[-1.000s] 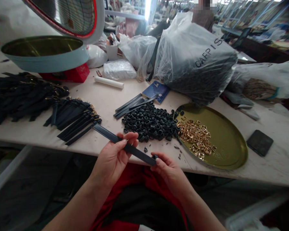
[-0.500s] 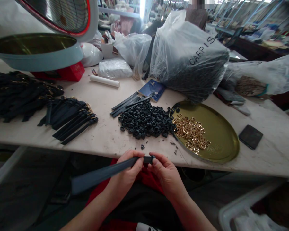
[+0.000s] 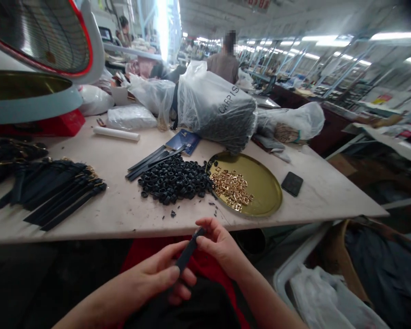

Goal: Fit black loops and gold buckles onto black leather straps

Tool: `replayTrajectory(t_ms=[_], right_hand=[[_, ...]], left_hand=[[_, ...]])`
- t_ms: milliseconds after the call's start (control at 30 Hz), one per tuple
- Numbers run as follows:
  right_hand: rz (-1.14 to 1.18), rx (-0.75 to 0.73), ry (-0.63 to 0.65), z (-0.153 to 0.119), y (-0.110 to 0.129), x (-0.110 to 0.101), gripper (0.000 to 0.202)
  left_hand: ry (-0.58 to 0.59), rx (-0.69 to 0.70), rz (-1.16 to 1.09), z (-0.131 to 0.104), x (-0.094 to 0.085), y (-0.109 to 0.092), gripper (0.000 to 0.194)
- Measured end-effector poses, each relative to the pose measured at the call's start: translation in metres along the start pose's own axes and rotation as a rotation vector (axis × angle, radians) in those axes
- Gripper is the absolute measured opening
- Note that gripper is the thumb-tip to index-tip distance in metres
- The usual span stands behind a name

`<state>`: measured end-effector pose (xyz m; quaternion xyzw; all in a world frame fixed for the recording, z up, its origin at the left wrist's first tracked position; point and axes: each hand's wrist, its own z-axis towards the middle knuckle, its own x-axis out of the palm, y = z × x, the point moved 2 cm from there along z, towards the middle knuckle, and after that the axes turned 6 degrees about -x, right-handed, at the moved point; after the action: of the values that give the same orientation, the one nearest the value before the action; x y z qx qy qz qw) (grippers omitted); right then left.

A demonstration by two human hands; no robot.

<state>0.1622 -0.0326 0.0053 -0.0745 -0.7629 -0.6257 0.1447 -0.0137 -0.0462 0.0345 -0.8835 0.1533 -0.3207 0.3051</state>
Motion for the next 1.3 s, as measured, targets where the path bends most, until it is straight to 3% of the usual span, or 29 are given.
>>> replayTrajectory(t_ms=[67,167,267,300,367,433,533,667,767,833,933,1000,1067,1167,1233,1300], right_hand=[[-0.105,-0.075,-0.012,-0.005,-0.007,0.006,0.041],[-0.259,-0.121,0.079,-0.009,-0.014,0.010,0.057],[-0.529,-0.203,0.103,0.002,0.001,-0.013,0.048],[-0.678,-0.237,0.058,0.010,0.011,-0.027,0.035],[-1.142,-0.304,-0.190,0.031,0.033,-0.061,0.021],[-1.600,-0.227,-0.274,0.055,0.046,-0.091,0.019],[-1.724,-0.162,-0.233,0.085,0.046,-0.121,0.013],[-1.740,-0.150,-0.182,0.097,0.040,-0.131,0.010],[-1.716,-0.177,-0.152,0.088,0.043,-0.120,0.010],[-1.634,-0.231,-0.082,0.078,0.047,-0.102,0.010],[-1.332,-0.412,0.117,0.062,0.048,-0.063,0.012],[-1.079,-0.429,0.201,0.055,0.044,-0.041,0.015],[-0.779,-0.331,0.220,0.051,0.035,-0.028,0.015],[-0.305,-0.035,0.238,0.047,0.019,-0.021,0.017],[-0.070,0.127,0.296,0.043,0.012,-0.018,0.032],[0.041,0.175,0.324,0.038,0.007,-0.016,0.047]], left_hand=[[-0.142,0.053,0.158,0.010,0.007,0.007,0.065],[-0.350,0.182,0.283,0.025,0.009,0.013,0.070],[-0.333,0.245,0.285,0.034,0.005,0.012,0.065],[-0.323,0.250,0.261,0.036,0.003,0.011,0.061],[-0.337,0.251,0.201,0.041,-0.002,0.009,0.049],[-0.372,0.251,0.153,0.047,-0.006,0.009,0.039],[-0.380,0.243,0.145,0.061,-0.008,0.011,0.034],[-0.370,0.225,0.215,0.075,-0.010,0.010,0.032],[-0.420,0.273,0.396,0.079,-0.011,-0.005,0.029],[-0.486,0.344,0.554,0.080,-0.010,-0.022,0.026],[-0.560,0.397,0.679,0.085,-0.006,-0.042,0.025],[-0.573,0.394,0.690,0.089,-0.005,-0.048,0.025],[-0.563,0.386,0.676,0.091,-0.005,-0.049,0.025],[-0.546,0.361,0.622,0.089,-0.008,-0.043,0.026],[-0.568,0.343,0.592,0.085,-0.010,-0.039,0.026],[-0.605,0.340,0.580,0.082,-0.011,-0.036,0.026]])
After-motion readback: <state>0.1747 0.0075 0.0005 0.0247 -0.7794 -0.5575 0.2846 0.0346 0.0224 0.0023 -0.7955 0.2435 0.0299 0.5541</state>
